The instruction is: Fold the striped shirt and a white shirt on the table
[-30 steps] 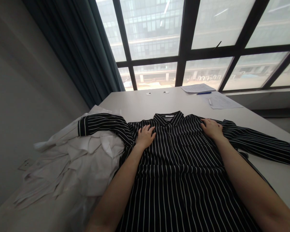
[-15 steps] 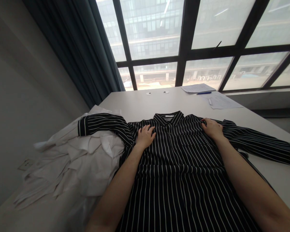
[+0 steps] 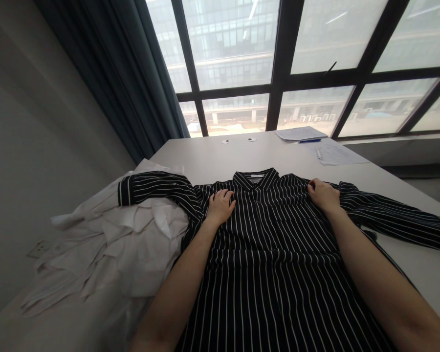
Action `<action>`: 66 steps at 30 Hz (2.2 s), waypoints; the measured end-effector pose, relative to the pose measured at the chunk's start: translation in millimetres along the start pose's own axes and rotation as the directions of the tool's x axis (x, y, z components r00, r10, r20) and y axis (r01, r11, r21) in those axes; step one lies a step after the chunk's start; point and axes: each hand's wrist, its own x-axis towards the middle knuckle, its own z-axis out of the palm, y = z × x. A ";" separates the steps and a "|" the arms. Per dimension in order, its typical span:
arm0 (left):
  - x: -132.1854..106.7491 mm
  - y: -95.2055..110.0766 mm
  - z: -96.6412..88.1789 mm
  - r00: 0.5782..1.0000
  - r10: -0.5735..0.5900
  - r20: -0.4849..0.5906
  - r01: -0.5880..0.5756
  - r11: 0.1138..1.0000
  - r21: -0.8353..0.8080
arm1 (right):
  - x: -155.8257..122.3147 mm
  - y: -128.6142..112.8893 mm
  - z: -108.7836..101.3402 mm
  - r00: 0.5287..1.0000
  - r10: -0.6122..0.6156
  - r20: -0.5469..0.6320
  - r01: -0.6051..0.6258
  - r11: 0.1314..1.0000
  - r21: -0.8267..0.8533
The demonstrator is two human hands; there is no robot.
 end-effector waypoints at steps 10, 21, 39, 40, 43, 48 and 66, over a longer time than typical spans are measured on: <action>-1.5 2.6 0.3 1.000 0.025 -0.009 -0.025 0.999 0.024 | -5.8 -17.8 -10.7 0.997 -0.062 -0.038 0.059 0.996 -0.074; -6.0 17.6 1.4 0.981 0.172 0.091 -0.177 0.983 0.042 | -10.9 -64.6 -8.8 0.820 -0.542 0.186 0.530 0.841 0.110; -2.0 17.0 -2.4 0.976 0.219 -0.019 -0.219 0.976 -0.004 | -12.6 -70.5 -32.9 0.831 -0.419 0.365 0.399 0.907 0.133; -2.3 16.7 -1.3 0.976 0.218 -0.016 -0.218 0.976 -0.006 | -11.2 -69.6 -30.7 0.848 -0.399 0.348 0.378 0.917 0.130; -2.1 14.3 3.5 0.980 0.198 -0.001 -0.198 0.980 -0.008 | -7.2 -63.7 -26.0 0.876 -0.362 0.320 0.330 0.932 0.150; -0.4 10.7 10.4 0.985 0.170 0.042 -0.170 0.985 -0.012 | 3.1 -52.7 -29.7 0.864 -0.397 0.309 0.329 0.911 0.250; 80.6 -0.8 14.1 0.992 -0.126 0.015 0.127 0.974 -0.188 | 60.4 -86.9 0.2 0.910 -0.399 0.108 0.312 0.834 0.455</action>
